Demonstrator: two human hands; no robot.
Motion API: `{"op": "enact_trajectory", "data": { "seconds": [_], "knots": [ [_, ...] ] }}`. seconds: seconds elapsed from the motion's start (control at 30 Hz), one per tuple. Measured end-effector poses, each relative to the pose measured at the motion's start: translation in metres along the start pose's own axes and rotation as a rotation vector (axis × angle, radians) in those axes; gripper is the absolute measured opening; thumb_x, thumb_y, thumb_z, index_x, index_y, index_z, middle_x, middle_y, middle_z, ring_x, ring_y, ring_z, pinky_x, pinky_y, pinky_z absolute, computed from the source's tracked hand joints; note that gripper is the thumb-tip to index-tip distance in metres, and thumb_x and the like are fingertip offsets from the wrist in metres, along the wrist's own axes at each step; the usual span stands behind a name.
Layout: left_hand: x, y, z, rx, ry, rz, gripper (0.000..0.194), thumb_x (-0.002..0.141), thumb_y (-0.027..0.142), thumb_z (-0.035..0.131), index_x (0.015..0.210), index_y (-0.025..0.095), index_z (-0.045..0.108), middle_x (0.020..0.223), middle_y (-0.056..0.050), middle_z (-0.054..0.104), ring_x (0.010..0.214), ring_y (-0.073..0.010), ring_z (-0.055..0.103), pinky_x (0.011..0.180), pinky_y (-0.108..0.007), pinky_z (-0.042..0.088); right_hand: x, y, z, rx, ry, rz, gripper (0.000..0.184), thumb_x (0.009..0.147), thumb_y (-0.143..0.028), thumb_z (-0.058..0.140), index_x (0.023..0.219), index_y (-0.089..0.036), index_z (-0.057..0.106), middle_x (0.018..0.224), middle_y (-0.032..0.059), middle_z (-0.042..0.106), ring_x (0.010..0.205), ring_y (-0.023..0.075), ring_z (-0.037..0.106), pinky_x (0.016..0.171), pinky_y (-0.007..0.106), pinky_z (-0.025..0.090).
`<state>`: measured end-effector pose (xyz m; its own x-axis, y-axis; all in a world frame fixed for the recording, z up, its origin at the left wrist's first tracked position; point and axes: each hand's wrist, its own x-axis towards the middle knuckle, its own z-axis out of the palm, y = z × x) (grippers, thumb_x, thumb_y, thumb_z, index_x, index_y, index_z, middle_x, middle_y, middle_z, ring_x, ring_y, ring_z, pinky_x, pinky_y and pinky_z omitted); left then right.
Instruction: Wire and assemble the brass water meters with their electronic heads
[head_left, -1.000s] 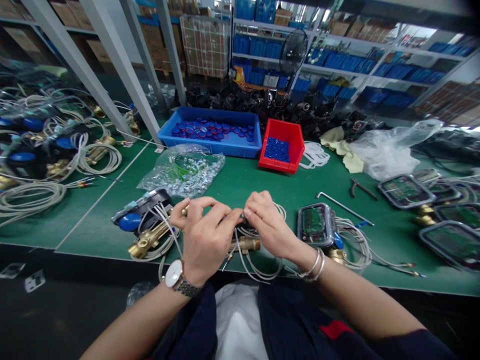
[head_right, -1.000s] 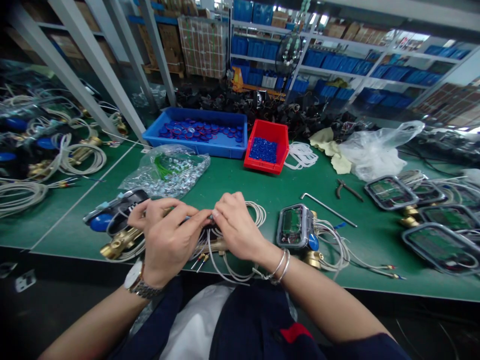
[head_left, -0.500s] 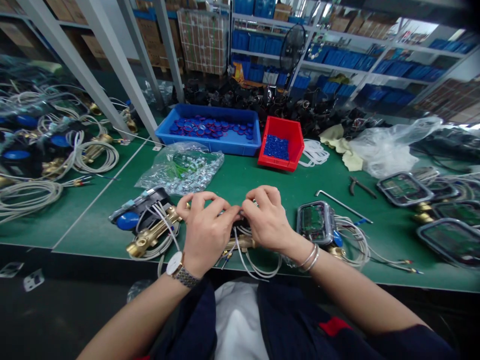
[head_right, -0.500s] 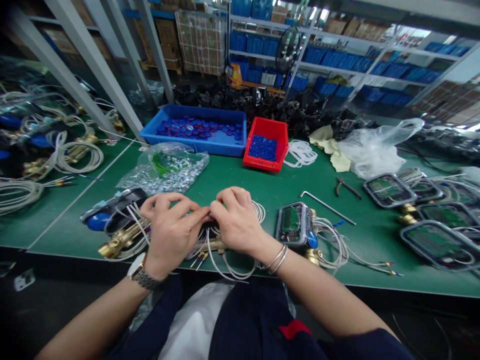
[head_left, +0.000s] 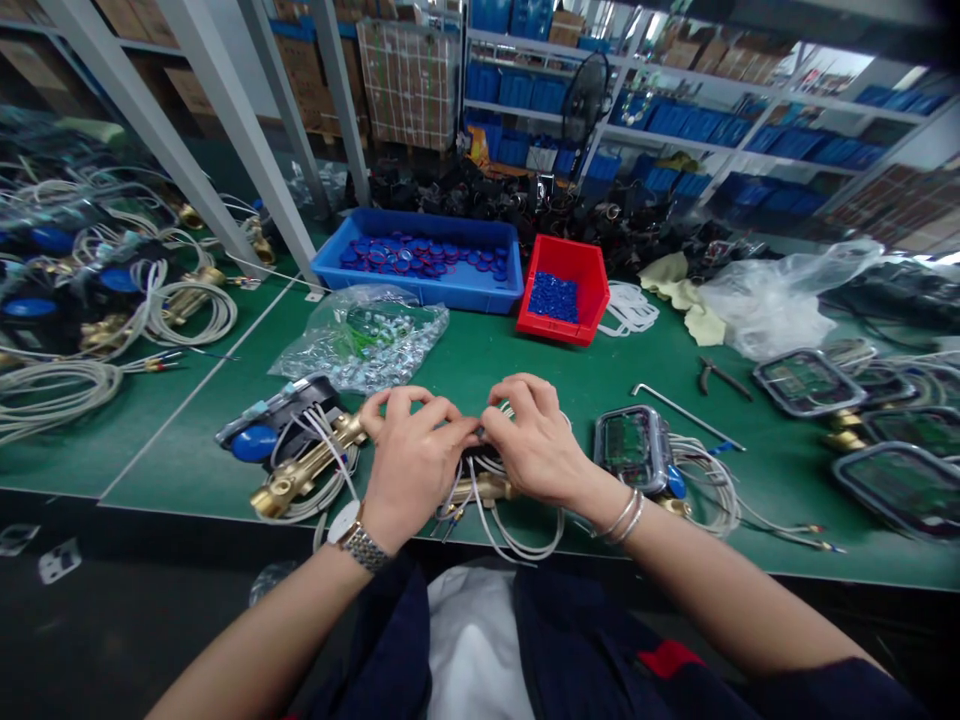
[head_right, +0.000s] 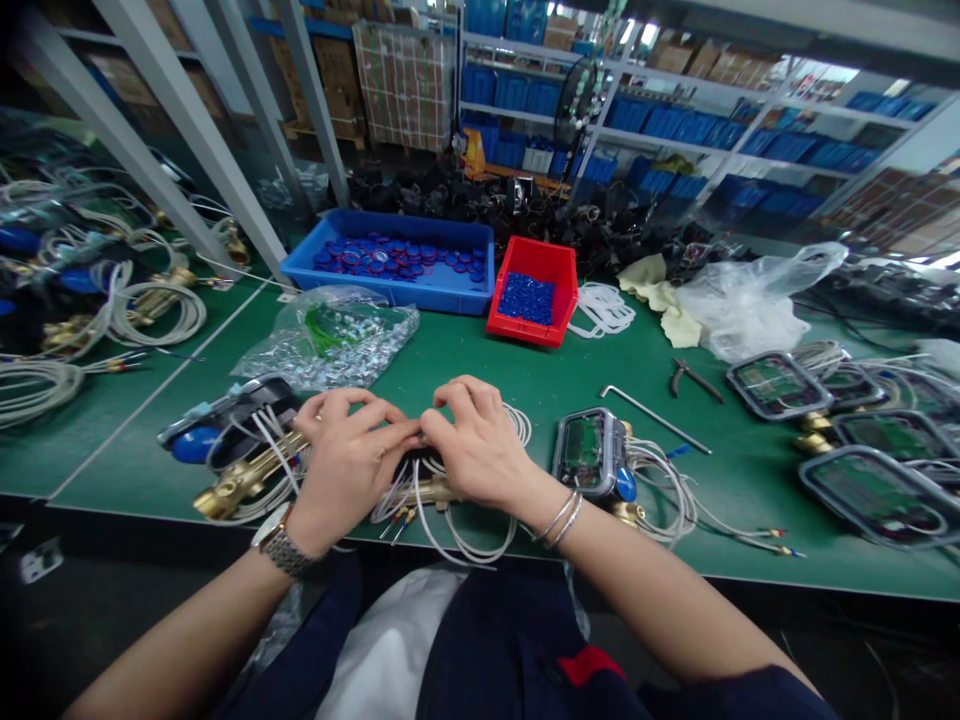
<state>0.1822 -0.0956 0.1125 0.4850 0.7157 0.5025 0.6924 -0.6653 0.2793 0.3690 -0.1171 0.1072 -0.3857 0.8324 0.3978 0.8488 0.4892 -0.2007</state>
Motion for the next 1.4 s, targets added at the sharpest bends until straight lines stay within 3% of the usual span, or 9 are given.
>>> {"op": "enact_trajectory", "data": {
  "seconds": [0.13, 0.27, 0.37, 0.5, 0.67, 0.87, 1.0, 1.17, 1.4],
  "knots": [
    [0.0, -0.002, 0.001, -0.014, 0.007, -0.017, 0.01, 0.094, 0.03, 0.068, 0.094, 0.029, 0.078, 0.09, -0.002, 0.074, 0.105, -0.028, 0.049, 0.096, -0.054, 0.031, 0.001, -0.001, 0.003, 0.08, -0.074, 0.071, 0.025, 0.104, -0.022, 0.043, 0.086, -0.019, 0.059, 0.097, 0.0092, 0.057, 0.098, 0.0252, 0.046, 0.091, 0.043, 0.045],
    [0.002, -0.01, 0.001, -0.057, 0.002, -0.033, 0.01, 0.09, 0.028, 0.073, 0.095, 0.033, 0.079, 0.092, 0.0, 0.075, 0.103, -0.0272, 0.05, 0.096, -0.053, 0.03, 0.001, 0.007, 0.002, -0.094, -0.014, -0.102, 0.013, 0.102, -0.023, 0.05, 0.102, -0.02, 0.063, 0.125, 0.0145, 0.055, 0.127, 0.0316, 0.037, 0.106, 0.051, 0.038],
    [0.005, -0.014, 0.002, -0.093, 0.016, -0.058, 0.007, 0.087, 0.029, 0.077, 0.087, 0.035, 0.08, 0.085, 0.001, 0.075, 0.101, -0.0263, 0.053, 0.094, -0.053, 0.029, 0.004, 0.01, -0.004, -0.148, -0.051, -0.207, 0.012, 0.101, -0.019, 0.051, 0.103, -0.023, 0.063, 0.125, 0.0128, 0.054, 0.127, 0.0312, 0.036, 0.104, 0.05, 0.039],
    [0.0, -0.004, 0.005, -0.098, 0.063, -0.115, 0.005, 0.085, 0.034, 0.079, 0.081, 0.033, 0.08, 0.08, 0.001, 0.073, 0.094, -0.025, 0.055, 0.092, -0.052, 0.029, 0.012, 0.001, -0.009, 0.077, -0.146, -0.007, 0.01, 0.098, -0.013, 0.052, 0.094, -0.02, 0.059, 0.115, 0.0102, 0.054, 0.111, 0.0268, 0.042, 0.096, 0.044, 0.044],
    [-0.009, 0.004, 0.008, -0.058, 0.1, -0.166, 0.007, 0.089, 0.03, 0.073, 0.092, 0.032, 0.08, 0.084, -0.001, 0.073, 0.09, -0.025, 0.054, 0.087, -0.049, 0.034, 0.02, -0.001, -0.014, 0.331, -0.248, 0.221, 0.018, 0.1, -0.013, 0.05, 0.084, -0.02, 0.053, 0.098, 0.0055, 0.055, 0.099, 0.0234, 0.045, 0.09, 0.042, 0.046],
    [-0.019, -0.02, 0.008, -0.303, -0.034, -0.175, 0.041, 0.091, 0.033, 0.072, 0.131, 0.027, 0.066, 0.114, -0.006, 0.069, 0.106, -0.0246, 0.057, 0.091, -0.042, 0.048, 0.064, 0.023, -0.027, 0.263, -0.435, -0.017, 0.009, 0.101, -0.025, 0.057, 0.093, -0.02, 0.06, 0.096, 0.0064, 0.062, 0.099, 0.0248, 0.05, 0.092, 0.044, 0.046],
    [-0.029, -0.03, 0.011, -0.414, -0.074, -0.19, 0.037, 0.096, 0.031, 0.065, 0.132, 0.025, 0.063, 0.122, -0.006, 0.069, 0.114, -0.0225, 0.06, 0.101, -0.041, 0.049, 0.125, 0.036, 0.005, 0.189, -0.283, -0.05, 0.012, 0.098, -0.013, 0.057, 0.097, -0.017, 0.069, 0.101, 0.0079, 0.071, 0.1, 0.0233, 0.057, 0.096, 0.041, 0.044],
    [-0.034, -0.033, 0.014, -0.463, -0.092, -0.201, 0.035, 0.096, 0.032, 0.065, 0.131, 0.026, 0.064, 0.123, -0.004, 0.069, 0.115, -0.0209, 0.061, 0.102, -0.039, 0.05, 0.199, 0.035, 0.077, 0.185, -0.311, -0.094, 0.025, 0.1, -0.012, 0.051, 0.111, -0.018, 0.073, 0.115, 0.008, 0.073, 0.107, 0.02, 0.064, 0.096, 0.031, 0.044],
    [-0.033, -0.037, 0.013, -0.499, -0.086, -0.195, 0.037, 0.095, 0.033, 0.067, 0.132, 0.027, 0.064, 0.123, -0.006, 0.07, 0.114, -0.0225, 0.062, 0.1, -0.041, 0.052, 0.236, 0.025, 0.128, 0.125, -0.425, -0.118, 0.016, 0.09, -0.018, 0.069, 0.104, -0.016, 0.076, 0.107, 0.0103, 0.076, 0.101, 0.0231, 0.067, 0.089, 0.03, 0.046]
  ]
}}
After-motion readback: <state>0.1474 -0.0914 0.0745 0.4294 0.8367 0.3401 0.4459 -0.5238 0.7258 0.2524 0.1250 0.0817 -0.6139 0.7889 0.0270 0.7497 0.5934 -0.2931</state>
